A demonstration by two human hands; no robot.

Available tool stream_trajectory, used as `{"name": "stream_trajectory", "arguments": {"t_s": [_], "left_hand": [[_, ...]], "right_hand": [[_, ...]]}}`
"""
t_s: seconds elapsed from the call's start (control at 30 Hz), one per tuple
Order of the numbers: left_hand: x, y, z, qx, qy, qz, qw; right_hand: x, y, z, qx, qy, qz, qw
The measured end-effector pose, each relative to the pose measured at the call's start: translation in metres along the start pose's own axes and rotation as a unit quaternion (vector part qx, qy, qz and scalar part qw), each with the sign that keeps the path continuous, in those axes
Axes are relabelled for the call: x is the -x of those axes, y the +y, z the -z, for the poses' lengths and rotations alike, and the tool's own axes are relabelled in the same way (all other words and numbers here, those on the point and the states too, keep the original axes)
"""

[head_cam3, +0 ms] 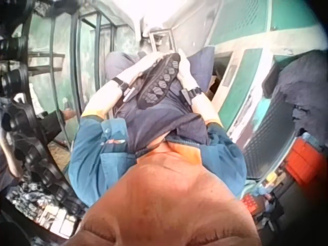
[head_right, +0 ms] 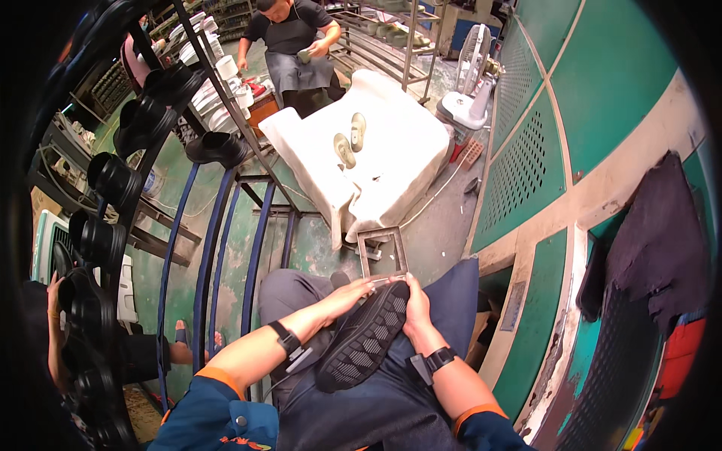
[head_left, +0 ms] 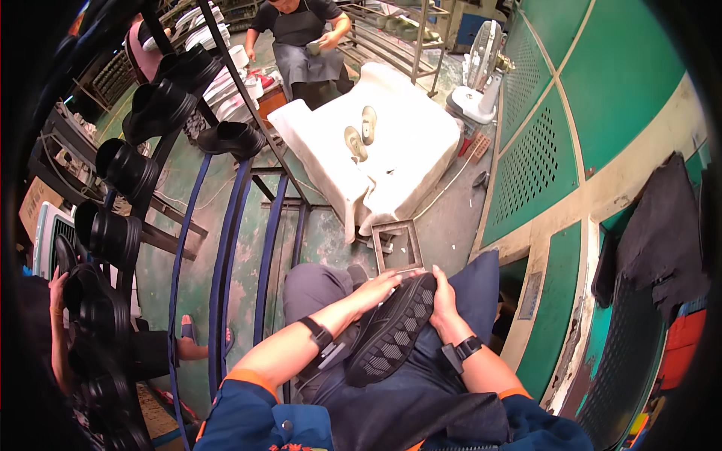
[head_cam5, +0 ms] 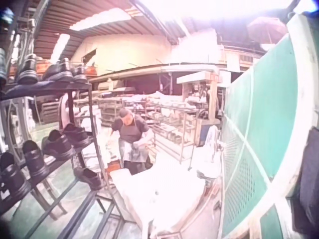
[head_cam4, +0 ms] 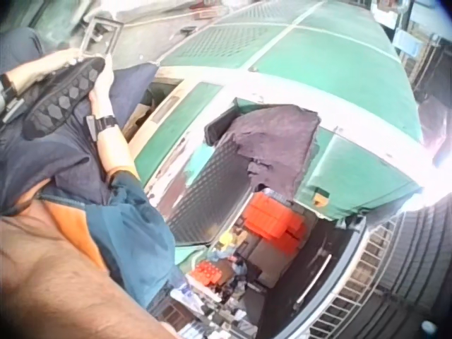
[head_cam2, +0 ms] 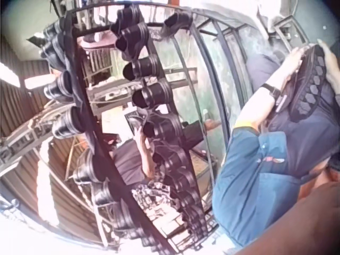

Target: Inspecting and cleaning shoe soles and components at a workstation.

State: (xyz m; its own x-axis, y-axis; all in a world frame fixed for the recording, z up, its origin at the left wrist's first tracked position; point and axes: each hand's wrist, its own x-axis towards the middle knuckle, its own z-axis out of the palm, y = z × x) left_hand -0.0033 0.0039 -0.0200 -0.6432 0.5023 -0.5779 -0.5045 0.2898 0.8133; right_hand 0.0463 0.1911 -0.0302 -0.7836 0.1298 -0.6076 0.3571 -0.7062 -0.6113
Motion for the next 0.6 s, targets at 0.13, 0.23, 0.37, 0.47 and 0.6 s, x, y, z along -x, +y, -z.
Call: {"name": "stream_trajectory", "arguments": {"t_s": [0.13,0.23,0.37,0.47,0.6], "left_hand": [[0.005,0.003,0.01,-0.072,-0.008,-0.014,0.997],[0.002,-0.005,0.011,-0.039,0.011,-0.02,0.999],[-0.005,-0.011,0.007,0.066,-0.007,0.02,0.998],[-0.015,-0.004,0.014,0.229,-0.039,0.081,0.969],[-0.045,-0.008,0.002,0.206,0.1,-0.003,0.973]], "right_hand": [[-0.01,0.003,0.009,0.071,0.01,-0.036,0.997],[-0.012,0.003,0.001,0.072,0.029,-0.037,0.996],[-0.011,-0.004,-0.022,0.191,-0.037,0.092,0.976],[-0.015,-0.017,-0.033,0.267,-0.134,0.066,0.952],[-0.014,-0.01,-0.031,0.24,-0.201,0.065,0.947]]}}
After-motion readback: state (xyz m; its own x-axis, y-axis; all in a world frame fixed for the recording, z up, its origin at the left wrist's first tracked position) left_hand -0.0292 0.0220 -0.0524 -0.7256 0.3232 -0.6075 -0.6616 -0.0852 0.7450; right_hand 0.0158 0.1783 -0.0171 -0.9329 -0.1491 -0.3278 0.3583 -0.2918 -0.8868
